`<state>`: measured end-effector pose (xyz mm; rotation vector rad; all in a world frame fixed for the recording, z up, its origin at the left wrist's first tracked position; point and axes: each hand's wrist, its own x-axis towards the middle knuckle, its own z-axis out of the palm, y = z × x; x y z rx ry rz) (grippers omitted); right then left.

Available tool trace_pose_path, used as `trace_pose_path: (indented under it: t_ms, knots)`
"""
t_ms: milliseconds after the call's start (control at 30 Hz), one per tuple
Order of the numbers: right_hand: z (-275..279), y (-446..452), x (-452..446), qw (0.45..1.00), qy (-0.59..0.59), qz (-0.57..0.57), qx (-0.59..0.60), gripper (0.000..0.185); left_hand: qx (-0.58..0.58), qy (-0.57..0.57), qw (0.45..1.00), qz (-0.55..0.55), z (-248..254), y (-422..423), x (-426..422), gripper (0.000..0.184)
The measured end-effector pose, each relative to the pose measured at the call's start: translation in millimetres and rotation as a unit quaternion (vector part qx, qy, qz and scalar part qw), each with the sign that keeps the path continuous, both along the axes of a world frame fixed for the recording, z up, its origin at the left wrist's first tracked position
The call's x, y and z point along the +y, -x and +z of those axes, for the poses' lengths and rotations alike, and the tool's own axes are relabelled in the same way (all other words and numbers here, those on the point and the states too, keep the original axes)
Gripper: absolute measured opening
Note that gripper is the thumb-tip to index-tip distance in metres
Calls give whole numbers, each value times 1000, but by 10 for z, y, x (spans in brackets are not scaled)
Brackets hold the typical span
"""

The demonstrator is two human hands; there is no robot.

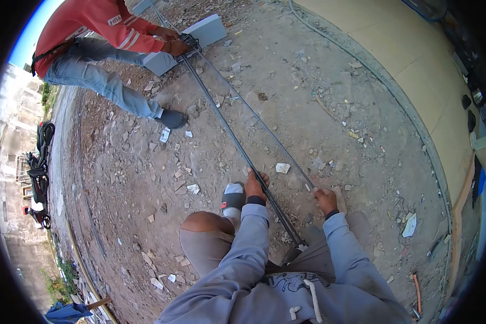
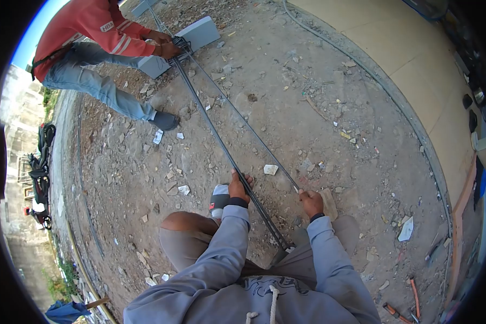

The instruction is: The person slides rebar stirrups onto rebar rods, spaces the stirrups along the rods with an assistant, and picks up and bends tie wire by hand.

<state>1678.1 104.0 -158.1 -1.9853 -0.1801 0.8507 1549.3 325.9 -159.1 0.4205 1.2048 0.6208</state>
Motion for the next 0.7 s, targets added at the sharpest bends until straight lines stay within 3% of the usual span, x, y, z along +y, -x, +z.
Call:
trace_pose_path:
  t_ms: [500,700]
  knots:
    - [80,144,30,991,25,7,128,34,15,18,998,-53,3,92,-188,40]
    - [66,130,-19,992,19,53,111,30,50,-26,995,-83,76,55,-235,34]
